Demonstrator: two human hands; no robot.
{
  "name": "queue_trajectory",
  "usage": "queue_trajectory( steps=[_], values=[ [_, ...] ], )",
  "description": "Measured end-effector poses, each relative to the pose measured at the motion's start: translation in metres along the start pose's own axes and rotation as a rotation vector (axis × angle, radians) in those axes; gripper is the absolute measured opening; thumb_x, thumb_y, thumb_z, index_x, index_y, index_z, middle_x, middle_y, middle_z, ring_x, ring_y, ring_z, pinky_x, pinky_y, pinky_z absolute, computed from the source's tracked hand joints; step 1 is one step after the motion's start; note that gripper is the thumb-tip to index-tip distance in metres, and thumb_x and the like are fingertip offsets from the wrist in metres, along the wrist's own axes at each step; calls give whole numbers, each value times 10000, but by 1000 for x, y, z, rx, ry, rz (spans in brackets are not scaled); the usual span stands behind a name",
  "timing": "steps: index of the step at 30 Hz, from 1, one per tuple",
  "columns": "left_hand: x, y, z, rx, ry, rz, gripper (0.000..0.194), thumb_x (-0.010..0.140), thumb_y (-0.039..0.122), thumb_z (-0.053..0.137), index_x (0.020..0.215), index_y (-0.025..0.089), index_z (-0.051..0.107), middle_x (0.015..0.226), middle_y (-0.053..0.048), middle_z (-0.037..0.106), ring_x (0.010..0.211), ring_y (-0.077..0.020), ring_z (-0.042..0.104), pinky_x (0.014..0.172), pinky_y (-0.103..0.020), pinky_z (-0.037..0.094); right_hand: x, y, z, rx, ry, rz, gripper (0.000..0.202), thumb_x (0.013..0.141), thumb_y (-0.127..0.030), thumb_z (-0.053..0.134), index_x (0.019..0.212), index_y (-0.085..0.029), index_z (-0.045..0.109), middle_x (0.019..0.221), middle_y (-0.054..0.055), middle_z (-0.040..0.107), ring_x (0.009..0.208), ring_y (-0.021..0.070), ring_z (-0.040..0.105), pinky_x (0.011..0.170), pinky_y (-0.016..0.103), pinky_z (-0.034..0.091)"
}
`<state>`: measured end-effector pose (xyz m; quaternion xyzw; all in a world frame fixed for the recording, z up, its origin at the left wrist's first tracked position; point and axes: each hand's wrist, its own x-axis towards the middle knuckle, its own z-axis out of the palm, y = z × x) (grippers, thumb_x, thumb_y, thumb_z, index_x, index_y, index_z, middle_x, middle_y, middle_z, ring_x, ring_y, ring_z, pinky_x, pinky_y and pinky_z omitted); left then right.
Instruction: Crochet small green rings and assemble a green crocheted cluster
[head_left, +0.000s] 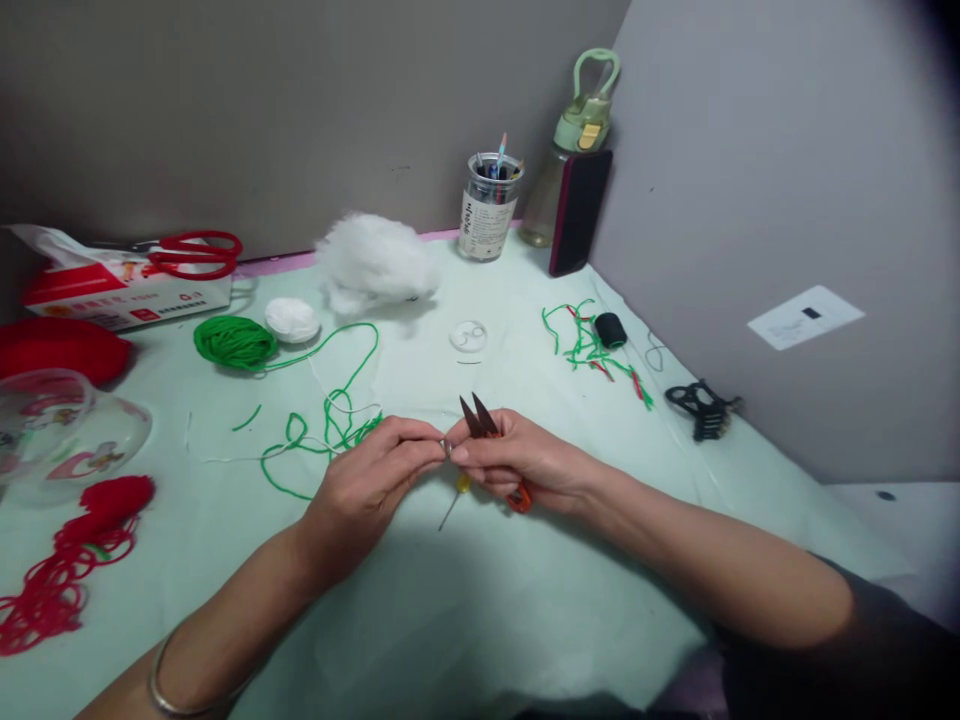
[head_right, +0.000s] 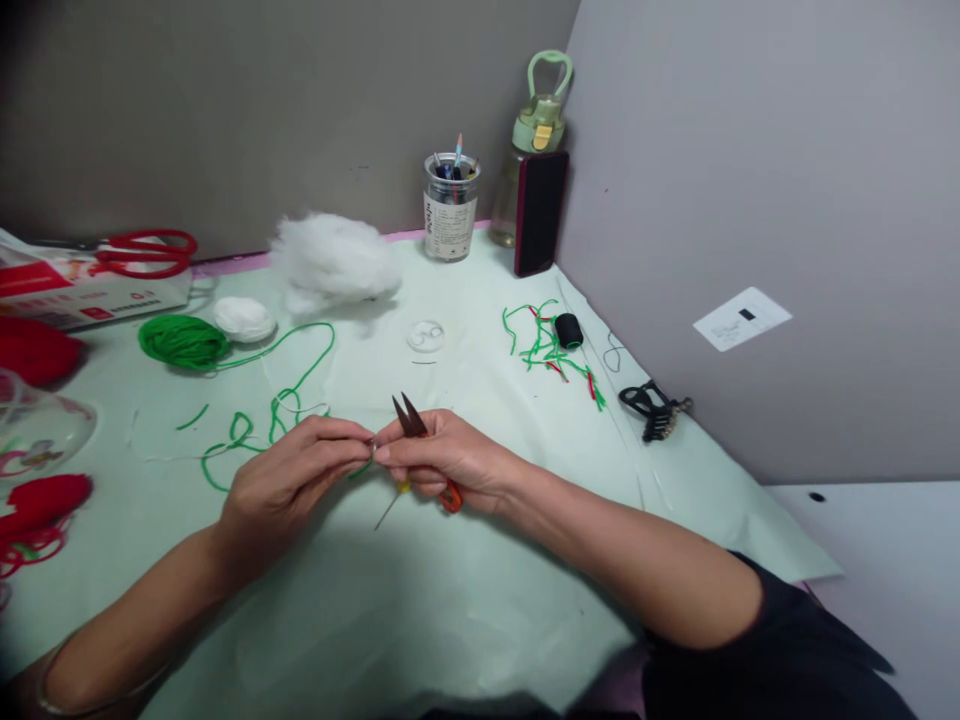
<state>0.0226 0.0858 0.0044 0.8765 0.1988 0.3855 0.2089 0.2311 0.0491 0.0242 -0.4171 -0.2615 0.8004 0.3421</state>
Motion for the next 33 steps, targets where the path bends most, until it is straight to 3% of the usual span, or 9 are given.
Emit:
queue_trajectory(
  steps=[9, 20, 29, 33],
  values=[
    [-4, 1, -1, 22, -26, -48, 137, 952, 80, 599, 1045, 159, 662, 1013, -70, 698, 927, -127, 690, 830, -201, 541, 1, 4, -1, -76, 57, -23, 239, 699, -277, 826, 850, -166, 677, 548, -74, 578, 359, 9, 301, 340, 166, 176],
    [-2, 5, -1, 105, -12, -89, 84, 982, 140, 571, 1013, 187, 632, 945, -42, 693, 869, -128, 677, 747, -202, 535, 2, 4, 3, -148, 72, -163, 262, 690, -306, 837, 832, -171, 663, 523, -74, 606, 372, 32, 362, 347, 175, 235],
    [-2, 6, 3, 37, 23, -169, 104, 964, 148, 577, 961, 219, 653, 878, -19, 712, 831, -149, 689, 733, -232, 535, 0, 5, 9, -321, 144, -283, 174, 718, -250, 789, 794, -158, 663, 555, -61, 594, 473, 52, 420, 459, 195, 314],
    [1, 9, 4, -87, 47, -288, 102, 934, 149, 617, 894, 219, 679, 847, -7, 722, 796, -140, 687, 719, -228, 531, -2, 1, 9, -370, 120, -308, 187, 752, -276, 780, 787, -162, 637, 571, -62, 574, 501, 55, 435, 486, 198, 330]
  ],
)
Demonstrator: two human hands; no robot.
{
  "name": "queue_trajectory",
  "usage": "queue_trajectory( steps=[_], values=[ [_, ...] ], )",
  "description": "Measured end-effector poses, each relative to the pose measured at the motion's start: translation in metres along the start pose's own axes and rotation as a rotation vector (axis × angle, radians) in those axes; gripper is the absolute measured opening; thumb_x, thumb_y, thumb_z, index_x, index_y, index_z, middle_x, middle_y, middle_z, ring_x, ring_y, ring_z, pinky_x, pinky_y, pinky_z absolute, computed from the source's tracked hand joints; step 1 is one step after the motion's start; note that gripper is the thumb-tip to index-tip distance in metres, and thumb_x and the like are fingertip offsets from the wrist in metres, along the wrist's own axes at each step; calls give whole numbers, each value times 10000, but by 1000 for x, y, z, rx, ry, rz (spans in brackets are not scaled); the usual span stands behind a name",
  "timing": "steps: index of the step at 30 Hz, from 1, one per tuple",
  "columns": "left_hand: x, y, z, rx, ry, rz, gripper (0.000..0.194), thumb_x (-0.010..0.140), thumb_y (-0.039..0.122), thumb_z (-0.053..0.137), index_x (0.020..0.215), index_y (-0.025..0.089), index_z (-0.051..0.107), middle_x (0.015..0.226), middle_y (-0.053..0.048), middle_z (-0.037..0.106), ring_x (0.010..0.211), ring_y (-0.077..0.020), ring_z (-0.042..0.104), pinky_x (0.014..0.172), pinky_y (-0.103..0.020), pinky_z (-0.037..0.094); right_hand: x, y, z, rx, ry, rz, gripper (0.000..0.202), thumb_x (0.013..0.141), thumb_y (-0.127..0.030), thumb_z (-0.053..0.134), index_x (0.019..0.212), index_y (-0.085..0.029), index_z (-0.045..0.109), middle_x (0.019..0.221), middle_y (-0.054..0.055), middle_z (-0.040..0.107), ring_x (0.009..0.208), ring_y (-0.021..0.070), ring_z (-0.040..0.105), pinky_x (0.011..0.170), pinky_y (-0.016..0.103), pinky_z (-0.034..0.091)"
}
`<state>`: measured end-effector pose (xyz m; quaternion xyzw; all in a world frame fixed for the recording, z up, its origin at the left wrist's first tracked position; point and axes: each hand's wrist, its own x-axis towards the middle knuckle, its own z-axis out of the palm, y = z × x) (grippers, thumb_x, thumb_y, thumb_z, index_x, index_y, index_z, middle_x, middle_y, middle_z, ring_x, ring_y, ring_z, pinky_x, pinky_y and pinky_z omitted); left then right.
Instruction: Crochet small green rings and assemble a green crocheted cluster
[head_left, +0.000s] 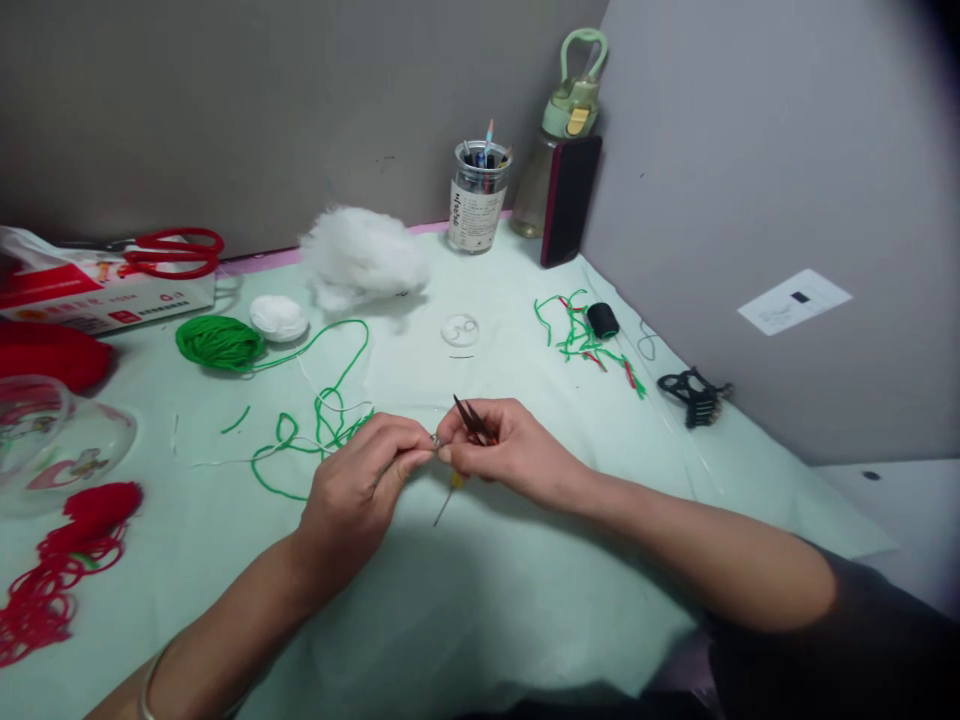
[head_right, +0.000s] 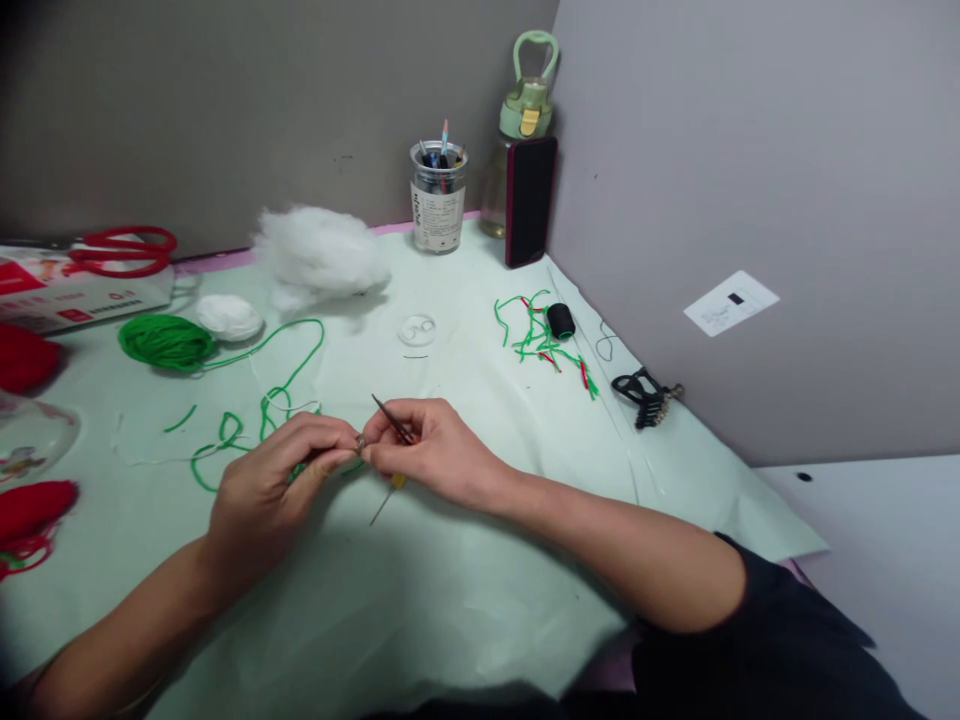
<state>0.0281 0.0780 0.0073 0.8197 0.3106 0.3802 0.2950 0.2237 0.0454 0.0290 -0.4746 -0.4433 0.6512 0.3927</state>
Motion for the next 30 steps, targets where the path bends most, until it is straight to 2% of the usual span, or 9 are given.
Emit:
queue_trajectory(
  steps=[3, 6, 9, 12, 18, 21, 23, 27, 30],
  values=[
    [2, 5, -1, -209, -4, -238, 79, 933, 216, 640, 881, 229, 697, 826, 7, 747, 769, -132, 703, 710, -224, 547, -1, -5, -4, -11, -12, -9, 204, 784, -318, 775, 825, -167, 643, 601, -64, 569, 491, 53, 415, 477, 202, 331],
    [4, 9, -3, -421, -37, -477, 108, 946, 311, 644, 916, 226, 703, 802, 6, 774, 782, -143, 735, 739, -238, 573, -2, -6, -6, -21, 58, -90, 213, 794, -331, 784, 834, -167, 653, 650, -59, 571, 521, 51, 414, 485, 200, 326],
    [5, 11, -2, -531, -63, -576, 152, 924, 359, 675, 897, 212, 700, 788, -5, 783, 792, -150, 743, 763, -247, 575, -2, -5, -6, -23, 52, -140, 201, 803, -327, 781, 845, -162, 675, 700, -39, 608, 585, 61, 466, 537, 203, 361],
    [7, 12, -1, -588, -86, -616, 168, 907, 366, 694, 872, 202, 689, 770, -11, 782, 776, -150, 740, 755, -250, 571, -2, -4, -4, -26, 34, -142, 206, 802, -339, 776, 805, -155, 683, 700, -22, 630, 637, 81, 519, 589, 218, 398],
    [6, 12, 3, -732, -124, -698, 163, 881, 336, 731, 921, 193, 666, 797, -19, 779, 785, -145, 731, 714, -235, 557, -1, -3, -1, 19, 58, -32, 215, 823, -371, 745, 835, -175, 655, 581, -63, 551, 508, 65, 431, 463, 195, 318],
    [5, 10, 6, -803, -102, -758, 184, 891, 359, 720, 911, 186, 661, 821, -37, 779, 835, -166, 743, 755, -260, 572, -1, -2, -1, 3, 56, -29, 244, 832, -397, 741, 853, -174, 644, 600, -62, 549, 492, 56, 412, 449, 189, 323],
    [5, 9, 6, -845, -90, -793, 201, 882, 370, 729, 912, 186, 653, 908, -53, 788, 875, -179, 753, 805, -289, 587, -2, -3, -4, -28, 59, -25, 281, 866, -447, 706, 887, -176, 633, 632, -56, 556, 477, 52, 399, 425, 186, 315],
    [6, 8, 2, -793, -41, -732, 191, 891, 355, 721, 857, 192, 627, 1148, -63, 755, 910, -165, 758, 822, -282, 595, -6, -9, -14, -108, 12, 18, 474, 977, -628, 445, 998, -185, 613, 746, -13, 601, 465, 59, 376, 358, 187, 258],
    [7, 5, -2, -674, -6, -619, 168, 895, 322, 716, 833, 192, 629, 1136, -66, 760, 917, -167, 756, 857, -299, 592, -7, -13, -20, -81, -119, 51, 544, 1023, -599, 334, 1012, -161, 658, 772, 19, 624, 494, 67, 354, 392, 186, 294]
  ],
)
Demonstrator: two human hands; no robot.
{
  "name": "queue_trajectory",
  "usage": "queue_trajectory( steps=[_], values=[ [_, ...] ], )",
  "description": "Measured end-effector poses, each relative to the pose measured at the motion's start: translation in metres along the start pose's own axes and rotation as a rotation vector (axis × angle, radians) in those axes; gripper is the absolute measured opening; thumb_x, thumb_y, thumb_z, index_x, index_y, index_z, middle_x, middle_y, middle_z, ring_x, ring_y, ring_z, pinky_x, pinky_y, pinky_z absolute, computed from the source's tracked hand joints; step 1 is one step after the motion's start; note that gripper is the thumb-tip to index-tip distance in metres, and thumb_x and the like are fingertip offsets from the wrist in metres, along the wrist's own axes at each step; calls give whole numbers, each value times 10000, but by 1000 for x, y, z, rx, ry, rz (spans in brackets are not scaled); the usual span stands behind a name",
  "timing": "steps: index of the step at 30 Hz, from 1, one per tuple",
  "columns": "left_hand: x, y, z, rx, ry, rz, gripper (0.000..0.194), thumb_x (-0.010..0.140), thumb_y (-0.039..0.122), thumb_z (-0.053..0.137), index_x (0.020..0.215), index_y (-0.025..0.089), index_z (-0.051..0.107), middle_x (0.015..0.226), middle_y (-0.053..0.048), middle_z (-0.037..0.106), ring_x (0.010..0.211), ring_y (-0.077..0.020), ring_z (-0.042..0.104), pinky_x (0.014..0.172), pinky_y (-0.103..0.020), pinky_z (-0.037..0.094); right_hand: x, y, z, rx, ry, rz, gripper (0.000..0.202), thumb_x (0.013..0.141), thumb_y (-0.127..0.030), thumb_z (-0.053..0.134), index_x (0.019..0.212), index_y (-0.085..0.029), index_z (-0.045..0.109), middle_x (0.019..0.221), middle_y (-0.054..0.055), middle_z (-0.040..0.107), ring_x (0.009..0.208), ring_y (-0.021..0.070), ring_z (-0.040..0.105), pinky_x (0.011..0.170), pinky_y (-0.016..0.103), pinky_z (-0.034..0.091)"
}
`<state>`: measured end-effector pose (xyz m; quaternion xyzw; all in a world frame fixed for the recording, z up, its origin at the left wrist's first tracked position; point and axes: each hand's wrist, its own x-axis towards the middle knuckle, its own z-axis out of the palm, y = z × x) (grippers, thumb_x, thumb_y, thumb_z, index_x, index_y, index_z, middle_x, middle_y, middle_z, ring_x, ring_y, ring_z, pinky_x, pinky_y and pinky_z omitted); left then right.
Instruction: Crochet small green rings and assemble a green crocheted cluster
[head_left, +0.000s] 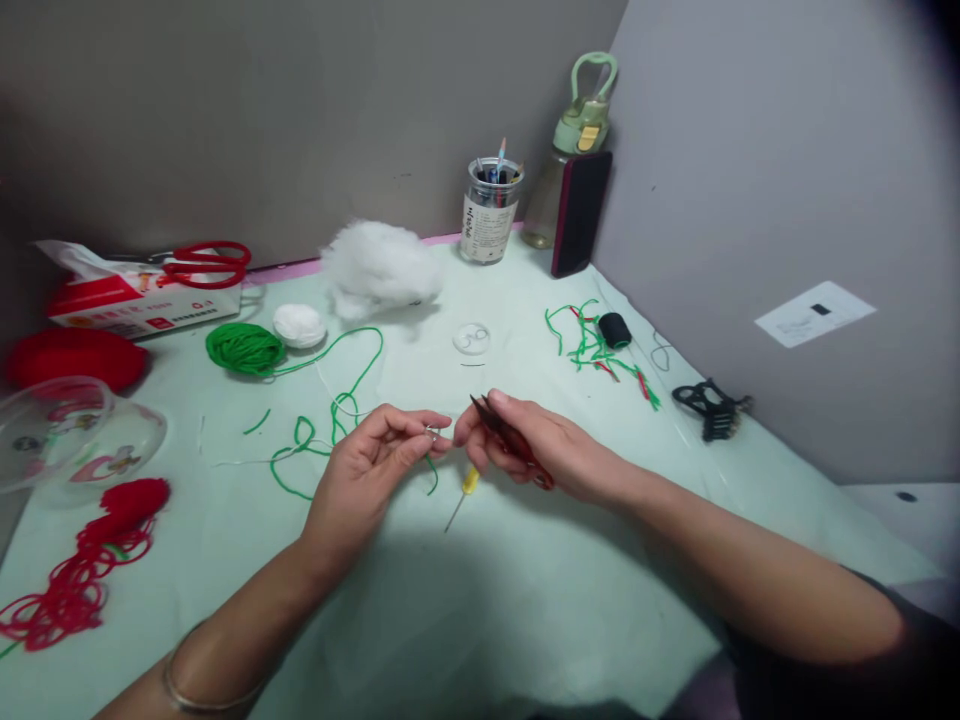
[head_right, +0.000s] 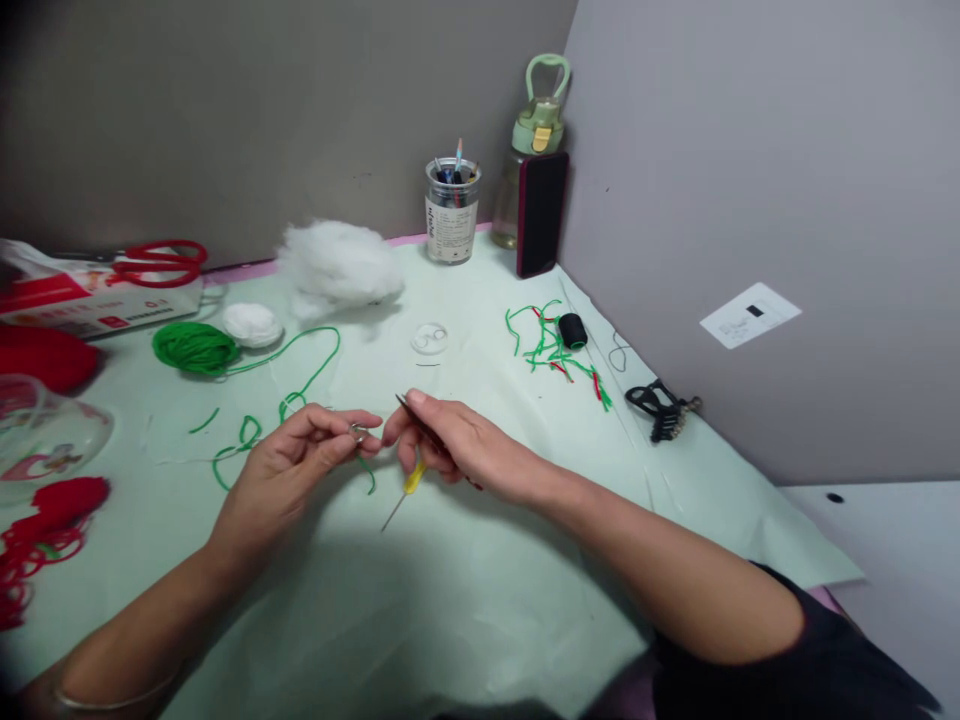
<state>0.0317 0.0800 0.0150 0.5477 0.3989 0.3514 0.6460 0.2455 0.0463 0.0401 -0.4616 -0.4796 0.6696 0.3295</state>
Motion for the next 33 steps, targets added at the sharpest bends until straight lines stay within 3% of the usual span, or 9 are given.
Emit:
queue_trajectory(
  steps=[2, 5, 8, 11, 17, 33],
  values=[
    [0, -1, -3, 71, 26, 80, 147, 883, 303, 727, 828, 195, 645, 1080, -70, 772, 948, -184, 750, 874, -315, 588, 1, 0, -1, 92, -106, 29, 483, 1022, -540, 405, 1004, -147, 686, 748, 20, 622, 509, 66, 332, 432, 185, 313],
    [1, -2, -6, 132, 29, 155, 113, 888, 285, 720, 842, 201, 659, 1038, -80, 779, 983, -207, 742, 885, -339, 589, 3, 2, 1, 285, -206, 124, 350, 961, -484, 574, 988, -150, 676, 688, -2, 605, 480, 53, 289, 405, 176, 229],
    [1, -2, -7, 165, -1, 202, 79, 905, 256, 699, 857, 205, 662, 1084, -84, 774, 939, -196, 750, 866, -337, 604, 4, 5, 3, 402, -259, 198, 345, 923, -478, 633, 927, -134, 667, 625, -23, 578, 426, 35, 272, 360, 169, 166],
    [0, -2, -7, 227, -38, 263, 54, 910, 217, 684, 858, 208, 672, 1060, -74, 780, 923, -186, 753, 833, -309, 610, 5, 6, 3, 421, -298, 219, 370, 915, -485, 641, 899, -116, 674, 596, -26, 585, 382, 24, 297, 330, 164, 192],
    [0, -1, -8, 331, -144, 381, 100, 927, 156, 639, 886, 236, 681, 1000, -32, 783, 910, -163, 741, 805, -273, 597, 7, 11, 3, 455, -319, 203, 337, 927, -432, 636, 865, -104, 676, 598, -7, 634, 350, 21, 332, 300, 154, 217],
    [1, 0, -9, 502, -167, 522, 116, 927, 125, 639, 906, 229, 686, 928, -8, 740, 867, -125, 697, 790, -219, 551, 7, 14, 4, 344, -212, 150, 349, 864, -467, 721, 793, -133, 649, 557, -47, 580, 371, 21, 294, 339, 169, 192]
  ],
)
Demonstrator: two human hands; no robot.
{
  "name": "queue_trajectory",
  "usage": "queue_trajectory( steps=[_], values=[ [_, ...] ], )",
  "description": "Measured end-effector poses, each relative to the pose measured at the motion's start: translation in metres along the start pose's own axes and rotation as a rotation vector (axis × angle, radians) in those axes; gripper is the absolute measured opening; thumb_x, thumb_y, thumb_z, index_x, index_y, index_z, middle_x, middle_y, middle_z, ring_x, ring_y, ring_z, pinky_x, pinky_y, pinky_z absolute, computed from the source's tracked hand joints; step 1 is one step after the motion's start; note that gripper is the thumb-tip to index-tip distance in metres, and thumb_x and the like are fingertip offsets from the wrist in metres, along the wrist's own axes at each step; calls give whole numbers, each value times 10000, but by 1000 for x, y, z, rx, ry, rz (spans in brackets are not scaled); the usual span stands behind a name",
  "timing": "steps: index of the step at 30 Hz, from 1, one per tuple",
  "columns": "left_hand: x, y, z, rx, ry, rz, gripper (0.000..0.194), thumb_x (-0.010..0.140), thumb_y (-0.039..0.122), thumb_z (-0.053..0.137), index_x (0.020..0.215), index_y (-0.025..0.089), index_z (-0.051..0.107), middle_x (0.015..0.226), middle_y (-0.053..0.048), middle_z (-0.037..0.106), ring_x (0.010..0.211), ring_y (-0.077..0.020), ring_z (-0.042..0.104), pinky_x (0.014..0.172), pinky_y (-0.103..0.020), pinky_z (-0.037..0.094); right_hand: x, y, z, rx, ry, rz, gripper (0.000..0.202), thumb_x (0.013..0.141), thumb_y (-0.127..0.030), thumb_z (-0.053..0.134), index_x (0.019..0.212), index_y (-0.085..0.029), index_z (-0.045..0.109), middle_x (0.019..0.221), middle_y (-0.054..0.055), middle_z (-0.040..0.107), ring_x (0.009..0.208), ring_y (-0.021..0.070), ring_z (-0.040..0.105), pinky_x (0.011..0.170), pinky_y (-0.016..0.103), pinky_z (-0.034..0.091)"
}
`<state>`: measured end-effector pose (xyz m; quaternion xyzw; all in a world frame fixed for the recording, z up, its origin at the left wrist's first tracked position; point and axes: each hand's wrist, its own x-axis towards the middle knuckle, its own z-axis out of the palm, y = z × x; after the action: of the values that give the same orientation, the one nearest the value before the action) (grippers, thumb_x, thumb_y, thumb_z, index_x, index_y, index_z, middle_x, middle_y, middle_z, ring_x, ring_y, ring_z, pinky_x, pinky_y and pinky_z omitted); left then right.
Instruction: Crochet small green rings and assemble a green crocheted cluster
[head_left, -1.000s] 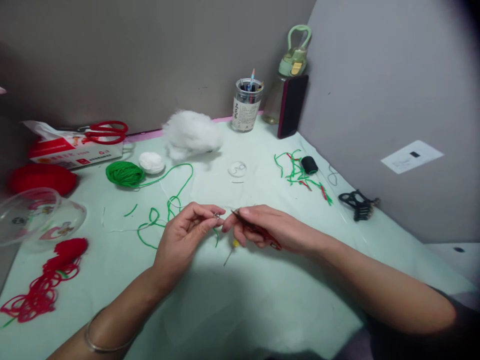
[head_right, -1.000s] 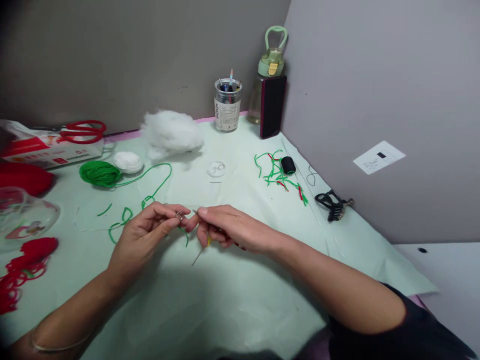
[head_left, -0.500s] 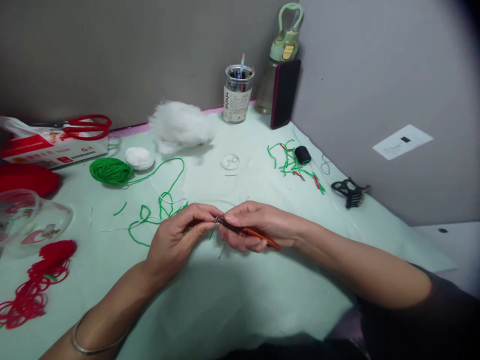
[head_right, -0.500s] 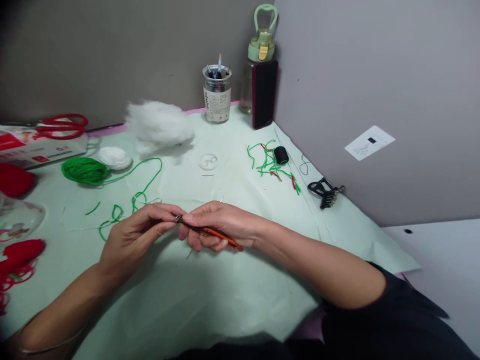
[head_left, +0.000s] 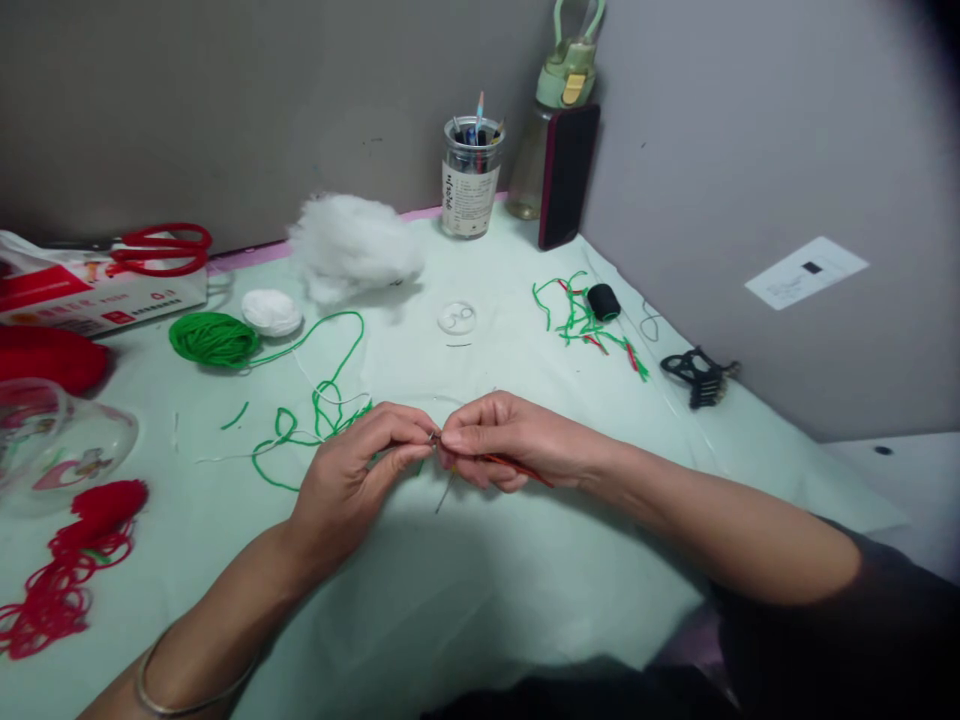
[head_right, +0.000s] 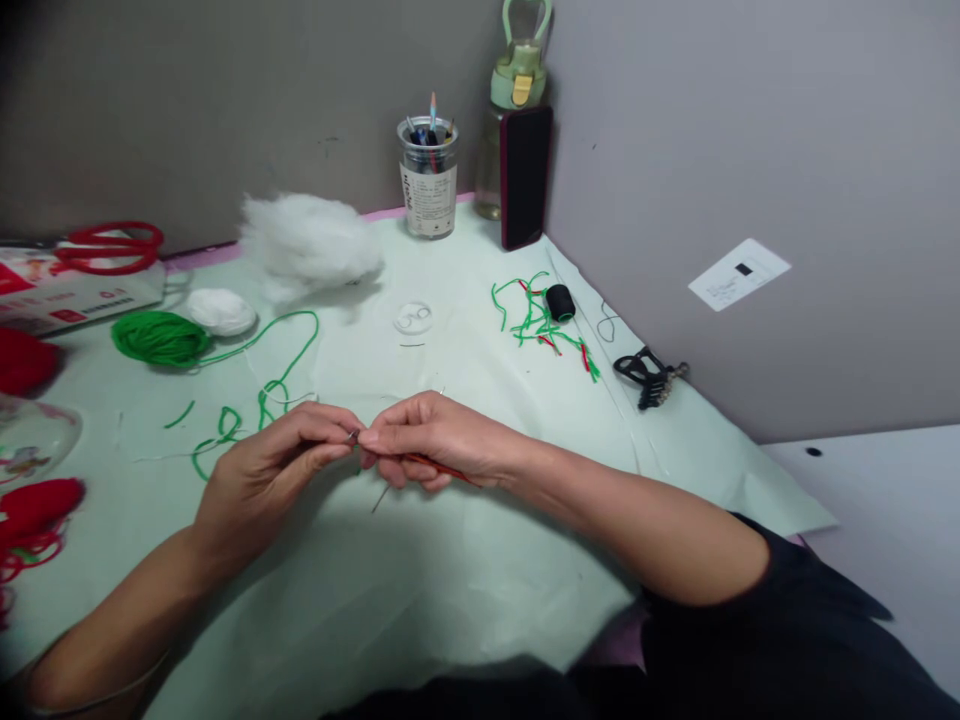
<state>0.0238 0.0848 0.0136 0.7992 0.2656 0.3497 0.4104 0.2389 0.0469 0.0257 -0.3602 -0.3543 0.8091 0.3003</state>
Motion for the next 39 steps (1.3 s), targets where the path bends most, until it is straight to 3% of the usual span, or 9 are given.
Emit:
queue_trajectory(
  steps=[7, 11, 16, 19, 23, 29, 32, 35, 39],
  values=[
    [0, -1, 1, 34, -39, 38, 149, 929, 107, 618, 926, 238, 690, 927, -3, 736, 865, -132, 684, 775, -225, 540, -6, -6, 3, -344, 103, -67, 352, 897, -473, 679, 817, -130, 669, 575, -47, 557, 449, 39, 380, 420, 183, 279],
    [0, -1, 2, 23, -37, 13, 139, 930, 119, 621, 924, 238, 692, 923, -1, 738, 854, -128, 685, 766, -218, 532, -8, -9, 3, -402, 90, -77, 354, 906, -472, 671, 808, -133, 653, 590, -54, 530, 475, 37, 367, 441, 186, 272],
    [0, 0, 2, -23, -3, -63, 109, 933, 148, 635, 910, 231, 703, 929, -6, 745, 866, -122, 691, 793, -211, 523, -8, -9, -1, -229, -3, -7, 322, 917, -458, 668, 909, -137, 639, 656, -42, 552, 510, 44, 385, 466, 179, 302],
    [-1, 2, 1, -63, 33, -139, 96, 932, 174, 645, 895, 230, 714, 934, -10, 751, 906, -132, 696, 822, -219, 526, -7, -8, -1, -71, -64, -1, 220, 949, -358, 636, 938, -139, 629, 691, -19, 592, 508, 41, 351, 458, 168, 290],
    [-1, 4, 0, -202, 136, -286, 26, 899, 217, 702, 878, 233, 702, 971, -8, 758, 928, -143, 710, 852, -235, 547, -6, -8, -1, 102, -121, -9, 117, 952, -215, 579, 967, -117, 641, 763, 49, 670, 545, 51, 412, 475, 152, 342],
    [1, 3, -1, -313, 194, -380, 54, 888, 255, 727, 863, 223, 692, 1029, -18, 747, 894, -152, 712, 865, -273, 544, -4, -6, -5, 175, -184, 59, 380, 1037, -416, 425, 1137, -116, 637, 765, 74, 692, 471, 91, 507, 411, 204, 436],
    [2, 3, -1, -347, 184, -400, 60, 917, 277, 696, 891, 226, 678, 1033, -10, 734, 796, -132, 708, 837, -284, 545, -4, -4, -6, 147, -174, 73, 443, 1047, -489, 374, 1133, -133, 624, 632, 22, 653, 358, 73, 400, 331, 182, 340],
    [2, 3, 1, -399, 193, -428, 79, 949, 303, 654, 914, 234, 636, 1020, -5, 740, 837, -135, 712, 852, -285, 541, -4, -5, -6, 115, -151, 73, 475, 1059, -489, 337, 1061, -122, 639, 581, -7, 606, 337, 40, 287, 323, 158, 253],
    [3, 2, 1, -437, 182, -484, 104, 942, 314, 666, 899, 232, 620, 1006, 1, 749, 871, -128, 705, 851, -262, 538, -4, -8, -5, 84, -168, 113, 571, 1052, -533, 293, 973, -102, 659, 587, -13, 568, 349, 31, 264, 322, 160, 228]
  ],
)
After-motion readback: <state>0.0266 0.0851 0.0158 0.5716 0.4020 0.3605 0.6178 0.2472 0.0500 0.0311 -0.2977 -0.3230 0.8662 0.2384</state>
